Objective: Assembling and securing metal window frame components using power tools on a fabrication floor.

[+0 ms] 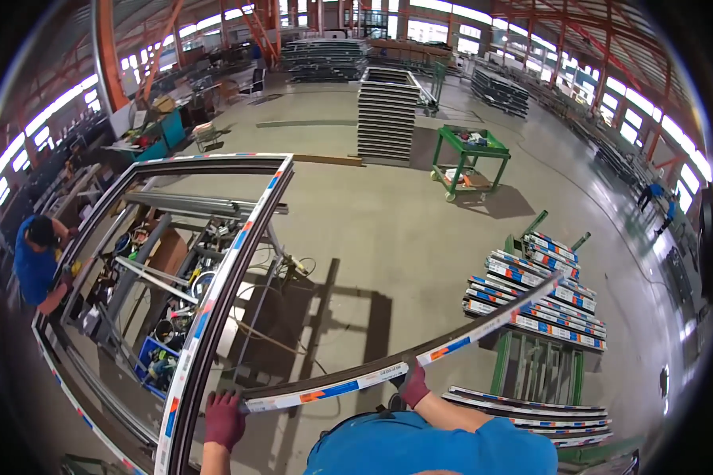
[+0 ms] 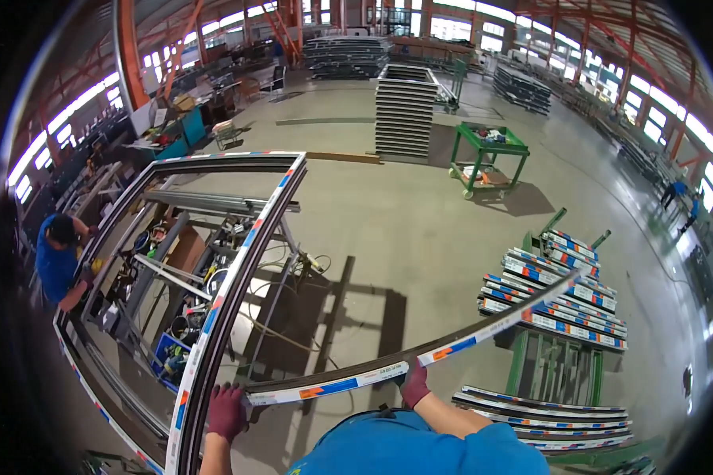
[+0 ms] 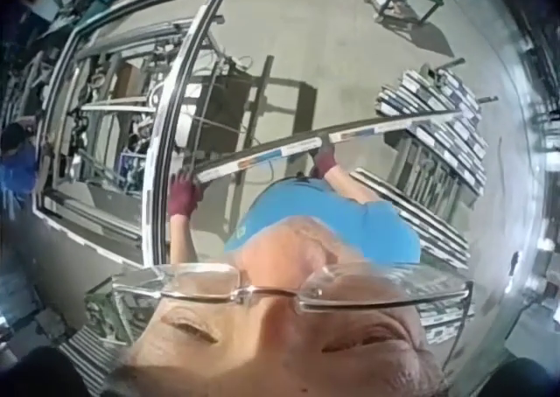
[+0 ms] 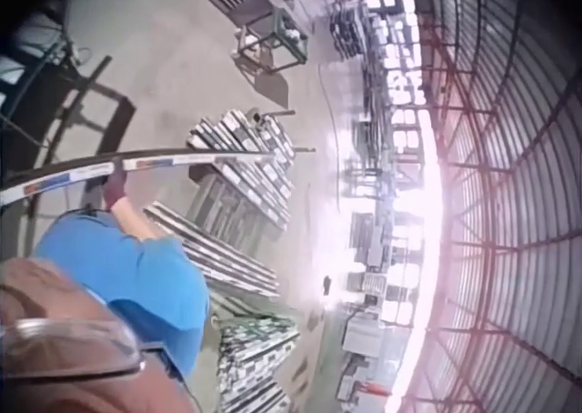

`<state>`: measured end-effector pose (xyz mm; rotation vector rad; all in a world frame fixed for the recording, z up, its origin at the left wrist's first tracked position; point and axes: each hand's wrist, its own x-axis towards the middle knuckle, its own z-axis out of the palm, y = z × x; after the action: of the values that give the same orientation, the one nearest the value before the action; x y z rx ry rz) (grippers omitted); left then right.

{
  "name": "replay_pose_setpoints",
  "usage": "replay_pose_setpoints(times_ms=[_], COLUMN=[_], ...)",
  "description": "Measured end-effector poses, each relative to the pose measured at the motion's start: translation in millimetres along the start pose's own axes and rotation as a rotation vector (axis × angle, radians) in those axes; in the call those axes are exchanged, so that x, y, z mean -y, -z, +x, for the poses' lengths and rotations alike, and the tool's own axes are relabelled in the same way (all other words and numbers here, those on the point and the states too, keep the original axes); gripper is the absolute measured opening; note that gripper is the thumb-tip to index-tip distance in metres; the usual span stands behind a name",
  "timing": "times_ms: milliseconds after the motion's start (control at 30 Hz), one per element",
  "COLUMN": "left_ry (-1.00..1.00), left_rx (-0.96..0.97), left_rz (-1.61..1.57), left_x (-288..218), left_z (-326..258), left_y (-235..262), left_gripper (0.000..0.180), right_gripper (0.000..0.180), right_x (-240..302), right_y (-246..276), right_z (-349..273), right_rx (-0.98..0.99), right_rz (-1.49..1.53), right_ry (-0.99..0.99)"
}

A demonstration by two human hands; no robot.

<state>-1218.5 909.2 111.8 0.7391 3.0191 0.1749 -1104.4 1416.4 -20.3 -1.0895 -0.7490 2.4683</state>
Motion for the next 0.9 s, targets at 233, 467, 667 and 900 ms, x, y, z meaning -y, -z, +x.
replay_pose_setpoints(times_ms=[233, 467, 667, 900], left_ry=[0.236, 0.568, 0.877, 1.196], left_rx=[0.255, 0.246, 0.093, -0.077], left_rz=[-0.022, -0.298, -0.439, -0.536], left_x=[3, 21, -53, -139], left_z=[-168, -274, -343, -321], left_y=[43, 29, 5, -5], left_gripper=[0.106, 0.086, 0.071, 0.070], right_gripper=[0.037, 0.025, 0.030, 0.023], right_x=[-87, -148, -199, -257], right_y=[-69, -212, -300, -375], right_z=[-1, -84, -132, -148], right_rx=[0.219, 0.505, 0.705, 0.913], right_rz=[-0.337, -0.444, -0.655, -0.847], right_ry=[0.164, -0.204, -0.336, -0.515])
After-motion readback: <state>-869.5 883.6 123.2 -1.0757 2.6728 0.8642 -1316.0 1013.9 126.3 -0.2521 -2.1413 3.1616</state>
